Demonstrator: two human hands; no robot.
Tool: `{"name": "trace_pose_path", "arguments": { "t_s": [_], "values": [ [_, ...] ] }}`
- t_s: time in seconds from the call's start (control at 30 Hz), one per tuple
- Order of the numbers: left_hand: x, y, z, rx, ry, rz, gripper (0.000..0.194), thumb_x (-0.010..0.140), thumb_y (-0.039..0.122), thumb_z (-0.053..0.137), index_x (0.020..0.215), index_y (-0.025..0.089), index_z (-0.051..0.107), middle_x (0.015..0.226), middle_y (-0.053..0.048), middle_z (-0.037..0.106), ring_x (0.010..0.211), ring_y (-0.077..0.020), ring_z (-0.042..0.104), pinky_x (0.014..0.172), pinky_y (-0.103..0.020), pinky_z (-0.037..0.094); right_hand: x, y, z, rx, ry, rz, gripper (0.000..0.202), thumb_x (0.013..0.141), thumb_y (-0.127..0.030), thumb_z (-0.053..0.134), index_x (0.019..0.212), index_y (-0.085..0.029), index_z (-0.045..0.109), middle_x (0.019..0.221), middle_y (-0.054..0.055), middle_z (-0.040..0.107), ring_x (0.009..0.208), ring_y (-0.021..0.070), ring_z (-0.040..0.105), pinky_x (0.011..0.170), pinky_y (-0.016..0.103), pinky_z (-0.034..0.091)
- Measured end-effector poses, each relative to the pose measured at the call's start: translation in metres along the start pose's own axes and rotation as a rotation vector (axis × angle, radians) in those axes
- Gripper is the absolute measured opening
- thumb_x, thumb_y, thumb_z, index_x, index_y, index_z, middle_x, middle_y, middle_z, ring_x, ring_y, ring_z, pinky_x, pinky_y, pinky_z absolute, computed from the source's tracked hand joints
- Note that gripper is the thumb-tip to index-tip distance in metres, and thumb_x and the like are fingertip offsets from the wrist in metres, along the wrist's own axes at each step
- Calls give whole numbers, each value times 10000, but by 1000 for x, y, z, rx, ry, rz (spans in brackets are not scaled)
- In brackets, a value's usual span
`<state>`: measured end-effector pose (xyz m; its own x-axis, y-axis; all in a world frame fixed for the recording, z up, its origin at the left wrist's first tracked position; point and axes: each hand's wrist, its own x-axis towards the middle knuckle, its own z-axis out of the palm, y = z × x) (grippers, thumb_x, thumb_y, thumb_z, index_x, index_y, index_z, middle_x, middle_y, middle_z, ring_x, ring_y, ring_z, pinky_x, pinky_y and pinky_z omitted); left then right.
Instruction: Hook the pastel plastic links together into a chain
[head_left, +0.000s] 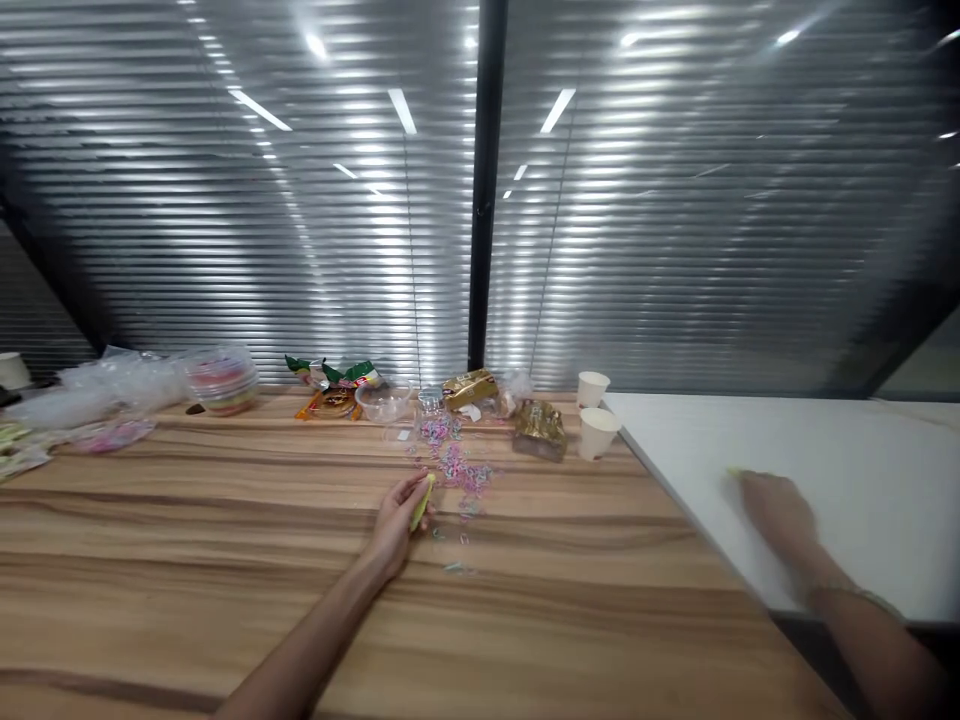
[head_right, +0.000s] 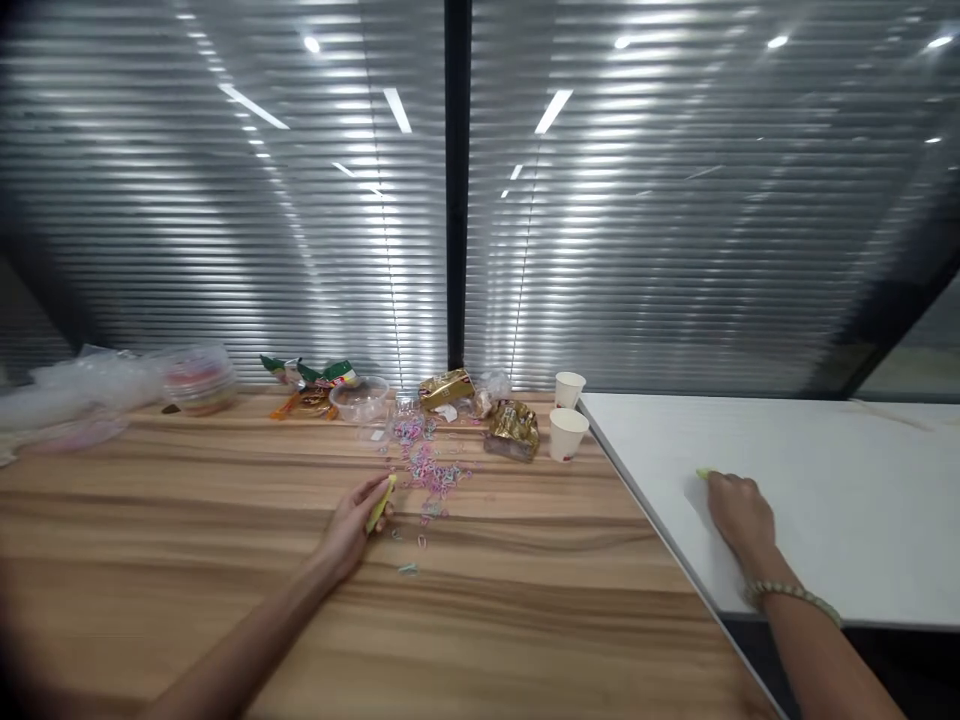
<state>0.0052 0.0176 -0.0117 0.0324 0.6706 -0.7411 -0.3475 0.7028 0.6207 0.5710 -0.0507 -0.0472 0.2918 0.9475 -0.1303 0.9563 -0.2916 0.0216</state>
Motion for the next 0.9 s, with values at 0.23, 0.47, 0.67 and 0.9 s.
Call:
{"name": "trace_pose_path", "arguments": {
  "t_s": [0.23,0.47,0.67,0.9],
  "values": [
    [11,82,-56,-464,290,353,172,816,295,507,772,145,578,816,-45,628,728,-70,595,660,-135,489,-38,-72,-49,-87,-131,-183,251,807,-153,393,962,-123,588,877,138,603,800,230,547,673,313,410],
    [14,65,-45,-262,111,118,92,777,218,562,803,133,587,899,-75,620,805,-104,606,822,-226,460,-63,-211,-80,521,-64,-34,299,815,-324,437,1010,-133,558,976,113,609,834,208,567,738,322,427],
    [-13,27,-1,232,-366,120,445,662,280,678,1073,138,578,1018,-109,632,860,-170,600,792,-296,462,-84,-351,-75,1309,-500,-16,398,755,-477,518,956,-134,514,775,64,626,609,128,555,561,246,445],
    [-13,11,-3,501,-410,217,398,616,324,691,944,103,650,783,-88,682,666,-175,610,657,-285,471,-100,-405,-58,1587,-798,3,421,705,-515,576,899,-146,521,797,44,618,595,114,571,552,245,468]
  ]
}}
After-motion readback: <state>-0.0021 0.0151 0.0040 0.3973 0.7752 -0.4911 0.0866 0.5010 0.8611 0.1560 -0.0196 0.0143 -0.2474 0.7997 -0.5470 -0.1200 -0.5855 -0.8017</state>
